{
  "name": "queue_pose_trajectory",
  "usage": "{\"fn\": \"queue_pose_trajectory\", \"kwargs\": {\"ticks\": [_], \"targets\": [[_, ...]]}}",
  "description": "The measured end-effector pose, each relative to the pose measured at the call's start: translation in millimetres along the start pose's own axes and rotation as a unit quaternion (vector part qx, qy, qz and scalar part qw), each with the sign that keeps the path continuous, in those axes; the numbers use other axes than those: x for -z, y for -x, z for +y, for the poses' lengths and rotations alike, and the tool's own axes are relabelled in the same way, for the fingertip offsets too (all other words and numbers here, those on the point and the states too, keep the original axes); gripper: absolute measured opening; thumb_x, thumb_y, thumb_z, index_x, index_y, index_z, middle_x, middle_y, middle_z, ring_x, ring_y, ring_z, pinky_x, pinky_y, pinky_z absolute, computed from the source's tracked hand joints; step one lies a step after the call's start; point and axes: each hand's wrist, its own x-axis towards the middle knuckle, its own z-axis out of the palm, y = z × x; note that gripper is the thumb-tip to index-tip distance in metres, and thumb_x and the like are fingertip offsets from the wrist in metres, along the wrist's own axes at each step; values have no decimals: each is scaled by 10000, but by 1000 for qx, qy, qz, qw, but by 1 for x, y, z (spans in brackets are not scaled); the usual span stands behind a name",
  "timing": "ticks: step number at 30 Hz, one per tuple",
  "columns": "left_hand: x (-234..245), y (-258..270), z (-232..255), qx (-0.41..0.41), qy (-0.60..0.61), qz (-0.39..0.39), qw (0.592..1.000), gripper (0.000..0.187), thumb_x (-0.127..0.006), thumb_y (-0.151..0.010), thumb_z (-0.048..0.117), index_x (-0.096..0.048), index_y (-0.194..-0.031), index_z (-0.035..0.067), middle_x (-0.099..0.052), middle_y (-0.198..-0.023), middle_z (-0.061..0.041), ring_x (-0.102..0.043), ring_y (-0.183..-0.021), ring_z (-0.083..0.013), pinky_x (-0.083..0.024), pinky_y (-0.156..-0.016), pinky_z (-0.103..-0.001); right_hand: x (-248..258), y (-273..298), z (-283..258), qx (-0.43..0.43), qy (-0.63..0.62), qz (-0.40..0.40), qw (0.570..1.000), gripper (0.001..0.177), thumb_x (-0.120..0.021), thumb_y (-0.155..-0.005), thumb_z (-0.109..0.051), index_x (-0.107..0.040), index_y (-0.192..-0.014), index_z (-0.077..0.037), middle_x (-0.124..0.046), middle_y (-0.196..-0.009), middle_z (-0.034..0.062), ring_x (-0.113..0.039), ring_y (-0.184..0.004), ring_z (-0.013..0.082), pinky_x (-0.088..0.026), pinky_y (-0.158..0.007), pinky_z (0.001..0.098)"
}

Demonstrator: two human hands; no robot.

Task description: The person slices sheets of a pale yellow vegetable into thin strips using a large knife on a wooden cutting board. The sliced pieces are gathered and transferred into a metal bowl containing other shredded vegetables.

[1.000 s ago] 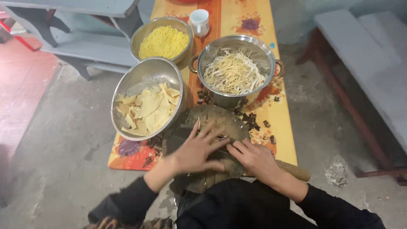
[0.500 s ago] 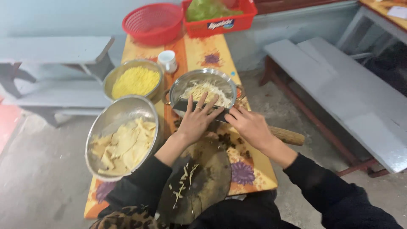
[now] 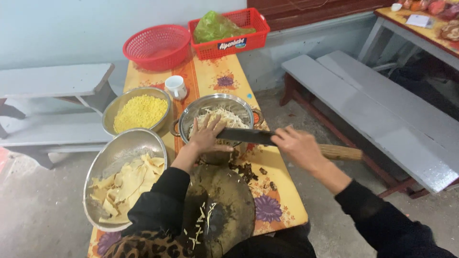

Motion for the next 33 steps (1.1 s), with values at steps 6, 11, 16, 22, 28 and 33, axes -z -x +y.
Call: {"fn": "queue_pose_trajectory", "kwargs": {"ticks": [6,11,16,22,28,33], "targets": [[-49,-18,-33,27,87,96,991,710,-539,-876,652,-422,-1489,315,-268,-1632,-18,-275,-1484,-382,-204,-1132,-752,49,48,6,-111,-134,16,985,171,-665,-920,-306,-639,-1087,-282,-646,-1026,-128,-654,-1060,90,-536,-766,222],[-76,-5,-44,-17,204,385,900,178,-679,-907,229,-726,-1078,242,-494,-1467,-40,-443,-1367,-412,-365,-994,-679,37,72,-46,-244,-598,40,762,238,-777,-840,-81,-731,-1073,-92,-680,-888,43,-647,-804,164,-555,-642,288],[-65,91,-46,29,292,341,893,718,-755,-882,202,-448,-1516,335,-396,-1546,-67,-319,-1443,-470,-226,-1047,-824,-5,102,-105,-307,-790,-11,531,272,-747,-838,31,-683,-1099,-4,-661,-936,64,-643,-814,97,-592,-629,258],[-90,213,-116,111,232,387,886,528,-772,-757,92,-670,-1234,293,-593,-1303,-67,-529,-1271,-427,-423,-1005,-565,-5,91,-143,-310,-805,-130,490,249,-756,-819,4,-703,-1063,0,-691,-837,41,-693,-608,94,-586,-406,217],[-165,237,-171,384,206,197,878,508,-817,-813,405,-643,-1277,295,-589,-1246,-60,-620,-1136,-378,-534,-914,-504,-1,88,-148,-288,-762,-147,562,224,-773,-823,14,-735,-1044,6,-704,-879,77,-622,-740,110,-581,-564,279],[-124,218,-149,520,290,73,800,501,-646,-883,220,-543,-1372,194,-635,-1190,-90,-654,-1014,-271,-554,-791,-432,29,85,-150,-369,-644,-289,604,329,-739,-870,-183,-708,-1139,4,-471,-806,67,-429,-790,185,-321,-719,431]]}}
